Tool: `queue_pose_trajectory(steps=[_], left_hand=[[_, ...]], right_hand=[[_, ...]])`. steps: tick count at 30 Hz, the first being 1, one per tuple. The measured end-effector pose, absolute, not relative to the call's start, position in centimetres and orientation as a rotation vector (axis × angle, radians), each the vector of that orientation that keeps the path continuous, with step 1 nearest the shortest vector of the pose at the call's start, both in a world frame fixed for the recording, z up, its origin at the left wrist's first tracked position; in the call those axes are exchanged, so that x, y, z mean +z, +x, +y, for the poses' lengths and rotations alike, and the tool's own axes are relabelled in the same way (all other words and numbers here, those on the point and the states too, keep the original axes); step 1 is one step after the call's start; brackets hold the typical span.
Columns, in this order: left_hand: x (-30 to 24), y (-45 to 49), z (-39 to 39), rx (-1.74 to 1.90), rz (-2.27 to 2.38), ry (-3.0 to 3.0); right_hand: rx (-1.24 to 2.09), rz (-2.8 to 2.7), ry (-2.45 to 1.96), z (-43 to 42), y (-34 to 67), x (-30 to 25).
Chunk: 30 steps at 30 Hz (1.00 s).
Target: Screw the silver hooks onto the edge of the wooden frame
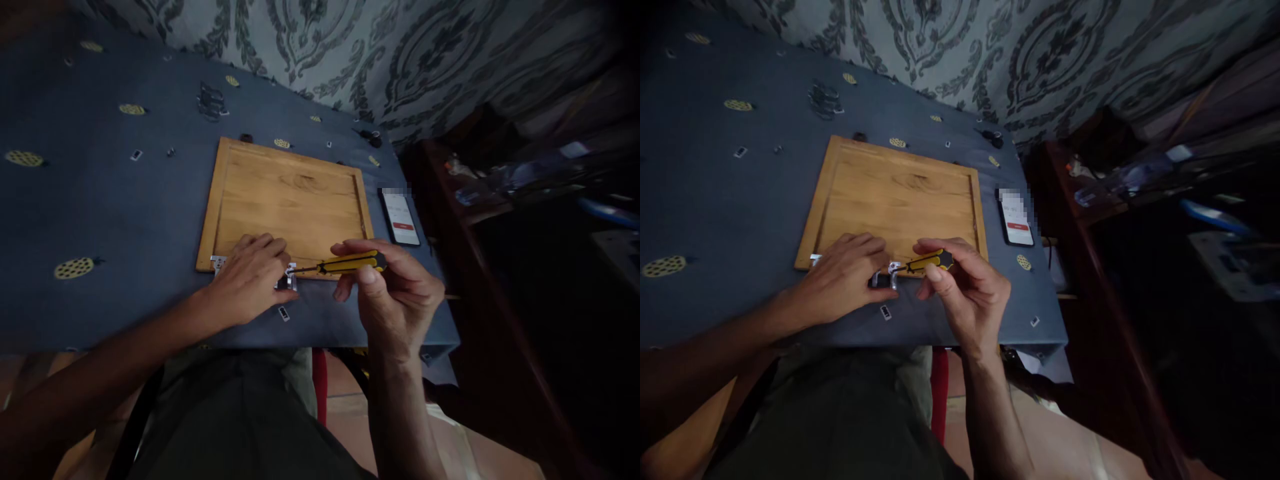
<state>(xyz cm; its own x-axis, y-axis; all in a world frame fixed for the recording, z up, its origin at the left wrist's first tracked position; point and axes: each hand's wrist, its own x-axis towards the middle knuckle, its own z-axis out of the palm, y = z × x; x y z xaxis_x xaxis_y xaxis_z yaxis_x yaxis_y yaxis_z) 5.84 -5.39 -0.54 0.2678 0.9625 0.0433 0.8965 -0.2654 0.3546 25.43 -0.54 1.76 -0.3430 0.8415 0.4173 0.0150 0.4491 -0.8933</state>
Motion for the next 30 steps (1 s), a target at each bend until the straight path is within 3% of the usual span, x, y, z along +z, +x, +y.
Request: queue_pose_trajectory(steps=[5, 16, 30], left_hand=[[-0.7, 5.9, -5.5, 0.389, 1.717, 2.287], [-0.9, 5.8, -5.4, 0.428, 1.707, 2.308], [-1.0, 5.8, -5.5, 0.435, 1.731, 2.314]], right_hand=[[0.929, -1.657, -0.729, -0.3, 24.3, 1.9], [1.125, -1.783, -0.653, -0.2, 25.7, 2.2], [0.959, -1.611, -0.721, -0.6, 23.6, 1.7]])
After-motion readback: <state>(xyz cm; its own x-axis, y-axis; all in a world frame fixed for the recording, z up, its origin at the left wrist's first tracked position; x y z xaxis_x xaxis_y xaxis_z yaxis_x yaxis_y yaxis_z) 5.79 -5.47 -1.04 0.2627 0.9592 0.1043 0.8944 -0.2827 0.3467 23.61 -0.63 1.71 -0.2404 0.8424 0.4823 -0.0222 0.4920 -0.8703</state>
